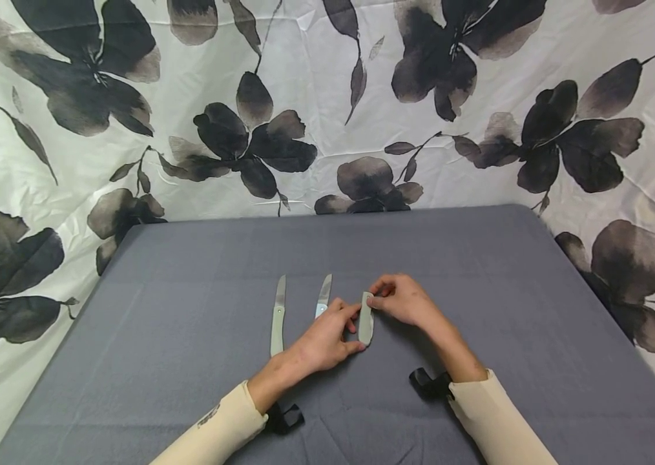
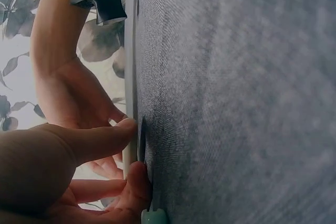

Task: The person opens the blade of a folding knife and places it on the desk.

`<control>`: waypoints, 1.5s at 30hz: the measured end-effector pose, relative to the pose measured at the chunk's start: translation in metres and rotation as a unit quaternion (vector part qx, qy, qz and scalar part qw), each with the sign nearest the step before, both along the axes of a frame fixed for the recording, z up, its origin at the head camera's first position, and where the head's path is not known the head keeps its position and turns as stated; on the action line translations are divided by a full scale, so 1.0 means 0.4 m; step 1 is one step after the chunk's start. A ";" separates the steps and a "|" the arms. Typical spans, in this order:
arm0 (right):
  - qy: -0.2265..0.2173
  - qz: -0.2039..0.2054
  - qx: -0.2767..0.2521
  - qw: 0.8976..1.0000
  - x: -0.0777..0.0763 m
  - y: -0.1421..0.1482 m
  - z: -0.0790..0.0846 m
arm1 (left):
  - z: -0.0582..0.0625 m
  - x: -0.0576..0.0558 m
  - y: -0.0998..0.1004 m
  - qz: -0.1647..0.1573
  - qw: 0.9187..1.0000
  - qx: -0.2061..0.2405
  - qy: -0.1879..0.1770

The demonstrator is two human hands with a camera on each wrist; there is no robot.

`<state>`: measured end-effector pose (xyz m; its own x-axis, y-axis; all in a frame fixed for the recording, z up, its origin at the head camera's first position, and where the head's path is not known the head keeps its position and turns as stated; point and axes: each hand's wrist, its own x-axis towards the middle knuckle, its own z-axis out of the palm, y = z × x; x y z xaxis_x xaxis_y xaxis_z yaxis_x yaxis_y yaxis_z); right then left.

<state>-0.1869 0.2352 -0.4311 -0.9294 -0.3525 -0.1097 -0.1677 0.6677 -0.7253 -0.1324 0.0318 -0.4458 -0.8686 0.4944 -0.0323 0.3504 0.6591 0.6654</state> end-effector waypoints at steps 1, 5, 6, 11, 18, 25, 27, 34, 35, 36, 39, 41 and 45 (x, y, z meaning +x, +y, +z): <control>-0.008 -0.001 -0.010 1.000 0.002 0.001 0.002 | 0.001 0.001 -0.001 -0.001 1.000 0.004 0.000; -0.051 -0.008 -0.044 0.998 0.008 0.006 0.011 | 0.010 0.004 -0.001 -0.003 1.000 0.016 0.006; -0.062 -0.009 -0.053 0.997 0.009 0.007 0.012 | 0.012 0.005 -0.001 -0.003 1.000 0.019 0.008; -0.110 0.000 -0.118 0.987 0.012 0.015 0.014 | 0.019 0.008 0.002 0.004 0.999 0.038 0.011; -0.142 -0.006 -0.207 0.968 0.011 0.017 0.003 | 0.010 0.001 0.002 0.026 0.996 0.077 0.022; -0.131 -0.020 -0.245 0.960 0.017 0.009 -0.002 | 0.013 -0.008 0.000 0.026 0.991 0.129 0.019; -0.124 -0.022 -0.250 0.960 0.019 0.008 -0.003 | 0.017 -0.010 -0.002 0.024 0.990 0.138 0.012; -0.093 -0.025 -0.286 0.953 0.030 -0.004 -0.009 | 0.031 -0.018 -0.005 0.050 0.981 0.184 -0.023; -0.090 -0.025 -0.292 0.952 0.031 -0.007 -0.010 | 0.032 -0.019 -0.005 0.057 0.979 0.192 -0.027; -0.086 -0.025 -0.296 0.951 0.033 -0.009 -0.011 | 0.034 -0.020 -0.005 0.063 0.978 0.197 -0.030; -0.080 -0.025 -0.301 0.950 0.037 -0.016 -0.011 | 0.037 -0.023 -0.006 0.068 0.974 0.213 -0.032; -0.078 -0.025 -0.303 0.950 0.040 -0.020 -0.011 | 0.036 -0.024 -0.005 0.067 0.972 0.222 -0.033; -0.078 -0.031 -0.301 0.950 0.044 -0.026 -0.017 | 0.033 -0.024 -0.005 0.070 0.969 0.234 -0.048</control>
